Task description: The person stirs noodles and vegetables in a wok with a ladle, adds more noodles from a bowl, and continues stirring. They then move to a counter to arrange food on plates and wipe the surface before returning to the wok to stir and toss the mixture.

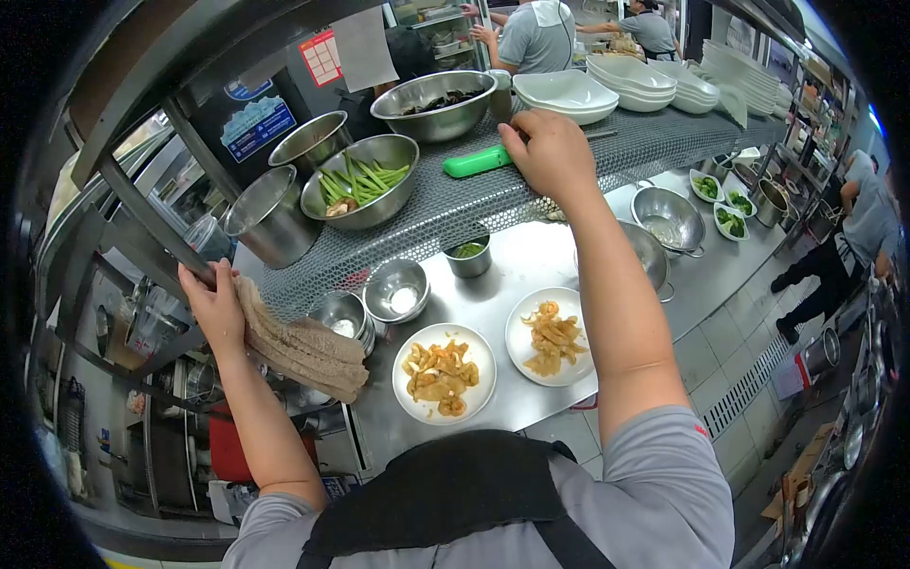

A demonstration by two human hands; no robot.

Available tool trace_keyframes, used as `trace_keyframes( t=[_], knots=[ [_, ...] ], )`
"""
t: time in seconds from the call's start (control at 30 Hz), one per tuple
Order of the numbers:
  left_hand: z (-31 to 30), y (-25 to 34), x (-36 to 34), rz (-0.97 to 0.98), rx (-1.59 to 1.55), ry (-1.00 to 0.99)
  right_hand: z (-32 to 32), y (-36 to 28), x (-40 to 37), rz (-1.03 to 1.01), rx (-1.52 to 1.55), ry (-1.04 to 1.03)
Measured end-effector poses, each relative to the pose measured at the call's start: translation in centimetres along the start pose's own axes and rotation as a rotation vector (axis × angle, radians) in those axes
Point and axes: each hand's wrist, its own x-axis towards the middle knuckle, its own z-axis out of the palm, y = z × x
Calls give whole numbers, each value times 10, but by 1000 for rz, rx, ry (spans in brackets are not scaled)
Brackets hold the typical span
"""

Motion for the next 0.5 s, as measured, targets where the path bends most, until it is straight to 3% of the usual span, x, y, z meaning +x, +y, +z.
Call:
trace_keyframes(
  t=[0.3, 0.37, 0.5],
  knots=[
    [-5, -9, 0, -8, 54, -12, 1, -2, 0, -40, 2, 40],
    [-6, -7, -1, 0, 59, -13, 1, -3, -2, -182, 5, 243],
    [-5, 3, -2, -38, 82, -15, -1, -3, -4, -283, -135, 318]
  ],
)
